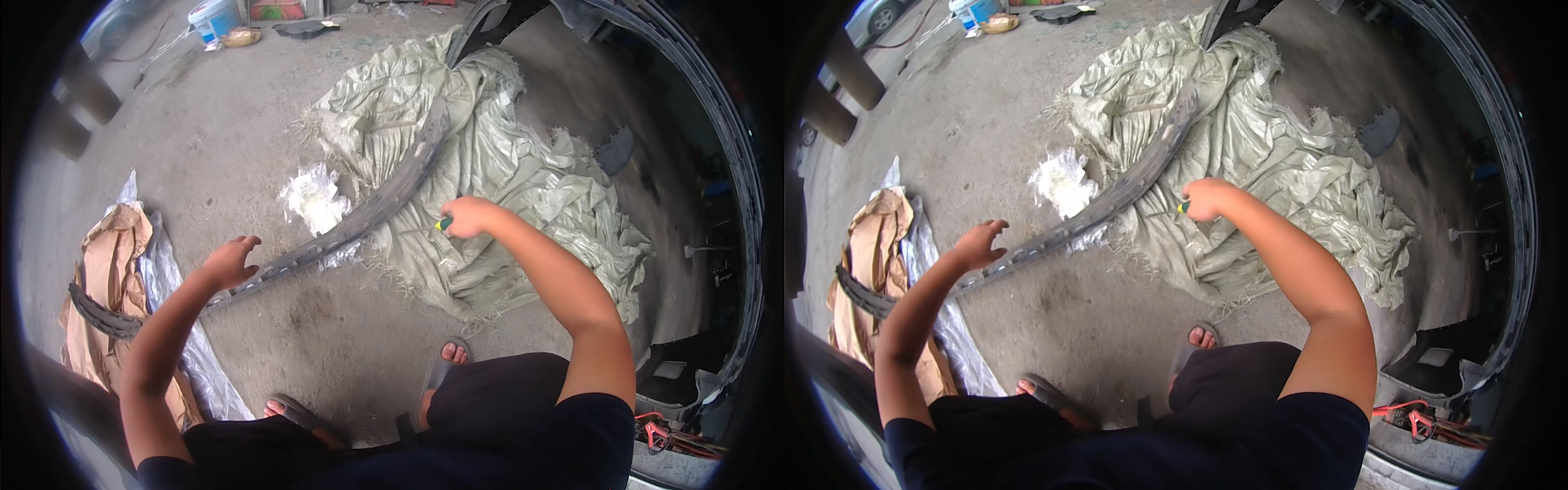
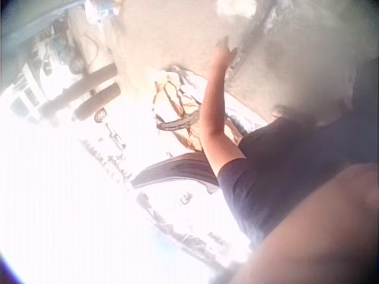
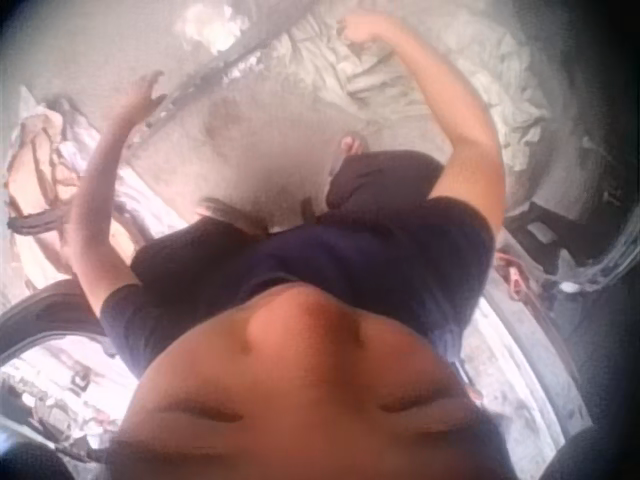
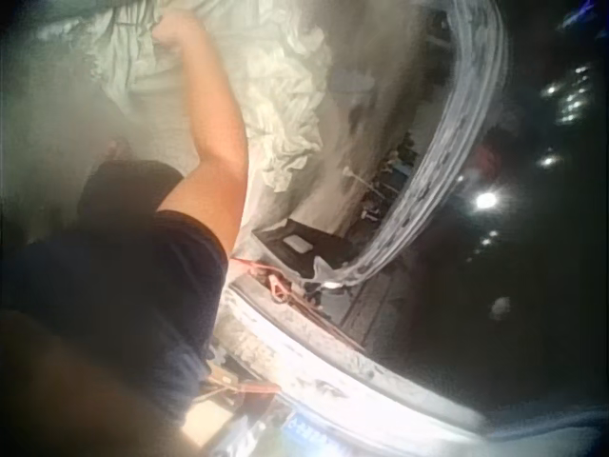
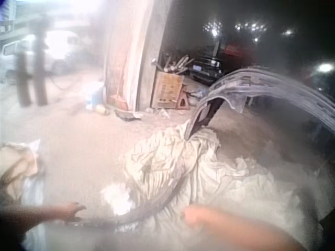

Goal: The person uses a screwdriver to pry and detach a long chrome trim strip from a black car bumper. They work along the length of the bumper, then remove the trim and set it aside on a tarp on the floor.

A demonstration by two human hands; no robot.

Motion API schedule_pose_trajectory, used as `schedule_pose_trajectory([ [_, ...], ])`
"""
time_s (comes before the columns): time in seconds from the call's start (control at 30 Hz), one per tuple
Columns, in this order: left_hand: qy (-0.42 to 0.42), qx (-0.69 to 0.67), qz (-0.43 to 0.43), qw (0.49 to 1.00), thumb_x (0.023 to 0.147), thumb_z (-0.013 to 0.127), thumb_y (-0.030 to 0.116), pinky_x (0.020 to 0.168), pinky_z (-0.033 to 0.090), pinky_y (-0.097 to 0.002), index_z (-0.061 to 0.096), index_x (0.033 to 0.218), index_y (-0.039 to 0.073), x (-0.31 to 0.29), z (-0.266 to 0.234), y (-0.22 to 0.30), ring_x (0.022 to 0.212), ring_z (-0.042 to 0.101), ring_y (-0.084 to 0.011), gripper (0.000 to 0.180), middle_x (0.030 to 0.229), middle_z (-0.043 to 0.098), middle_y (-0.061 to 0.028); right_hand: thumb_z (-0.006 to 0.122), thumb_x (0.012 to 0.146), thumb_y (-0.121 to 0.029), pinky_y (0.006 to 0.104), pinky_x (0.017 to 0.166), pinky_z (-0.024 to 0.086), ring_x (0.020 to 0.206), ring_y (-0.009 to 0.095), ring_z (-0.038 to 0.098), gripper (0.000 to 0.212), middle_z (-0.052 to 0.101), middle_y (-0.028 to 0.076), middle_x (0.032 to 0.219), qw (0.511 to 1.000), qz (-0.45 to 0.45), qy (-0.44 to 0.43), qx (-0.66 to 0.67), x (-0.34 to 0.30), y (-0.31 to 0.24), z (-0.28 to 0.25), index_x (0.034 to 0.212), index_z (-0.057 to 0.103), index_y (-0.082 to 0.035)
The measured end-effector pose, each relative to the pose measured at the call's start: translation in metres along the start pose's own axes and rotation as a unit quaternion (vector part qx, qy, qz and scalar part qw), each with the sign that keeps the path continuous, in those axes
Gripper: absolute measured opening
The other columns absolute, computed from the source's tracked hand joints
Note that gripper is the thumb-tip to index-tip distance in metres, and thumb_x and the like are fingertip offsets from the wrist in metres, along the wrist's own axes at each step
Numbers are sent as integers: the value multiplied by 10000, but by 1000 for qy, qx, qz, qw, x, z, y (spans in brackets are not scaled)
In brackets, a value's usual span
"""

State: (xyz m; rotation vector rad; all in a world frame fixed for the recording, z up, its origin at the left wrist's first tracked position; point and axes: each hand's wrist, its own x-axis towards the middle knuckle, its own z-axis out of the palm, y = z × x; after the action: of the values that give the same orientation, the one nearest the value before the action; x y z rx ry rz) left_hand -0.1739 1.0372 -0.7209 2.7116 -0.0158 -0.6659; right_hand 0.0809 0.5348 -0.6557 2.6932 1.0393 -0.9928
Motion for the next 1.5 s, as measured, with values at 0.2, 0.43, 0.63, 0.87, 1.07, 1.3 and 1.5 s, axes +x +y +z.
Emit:
schedule_pose_trajectory([
  [0.2,41,71,-35,996,721,937,308,1139,445,-524,338,1602,131,10,76,11,1419,482,-409,1079,1539,440,-195,603,857,-182,492,888,598,1143,349,730,389,768,156,1223,999,38,1,-27,-18,-49,5,1180,768,-41],
  [0.43,38,33,-141,989,640,985,306,1113,423,-566,366,1567,194,-6,111,-36,1413,487,-389,1121,1489,485,-162,596,871,-157,499,909,594,1157,342,728,404,762,162,1233,995,25,-59,-80,-26,-78,13,1222,743,-23],
  [0.63,54,9,-170,984,654,945,208,1097,379,-546,519,1436,195,7,109,-44,1294,599,-338,891,1336,628,-118,622,881,-177,500,890,604,1157,324,732,371,766,133,1250,987,24,-82,-133,-21,-93,4,1189,776,-39],
  [0.87,8,23,-163,986,621,894,213,1093,396,-555,598,1352,227,10,80,-37,1257,637,-333,789,1297,672,-101,643,851,-141,483,858,608,1150,283,739,373,778,87,1242,986,39,-55,-151,-17,-100,-6,1183,801,-76],
  [1.07,-30,-144,-74,986,685,775,168,906,587,-430,676,1370,92,-5,27,-68,996,752,-345,696,1085,782,-192,641,893,-165,497,919,603,1207,276,722,393,749,98,1323,975,14,-90,-201,-22,-97,3,1251,784,-89],
  [1.3,-58,-200,-72,975,666,758,205,1060,508,-374,597,1435,-86,-35,-93,-67,1202,681,-336,838,1314,717,-236,656,907,-165,440,930,597,1218,282,721,355,758,106,1299,973,59,-60,-216,-32,-73,12,1236,776,-99],
  [1.5,-71,-284,-30,956,633,747,189,931,569,-372,677,1282,-111,-109,-197,-11,950,733,-274,718,1068,767,-185,637,941,-199,436,929,593,1176,290,732,309,769,103,1244,976,54,-34,-210,-37,-58,15,1206,773,-118],
])
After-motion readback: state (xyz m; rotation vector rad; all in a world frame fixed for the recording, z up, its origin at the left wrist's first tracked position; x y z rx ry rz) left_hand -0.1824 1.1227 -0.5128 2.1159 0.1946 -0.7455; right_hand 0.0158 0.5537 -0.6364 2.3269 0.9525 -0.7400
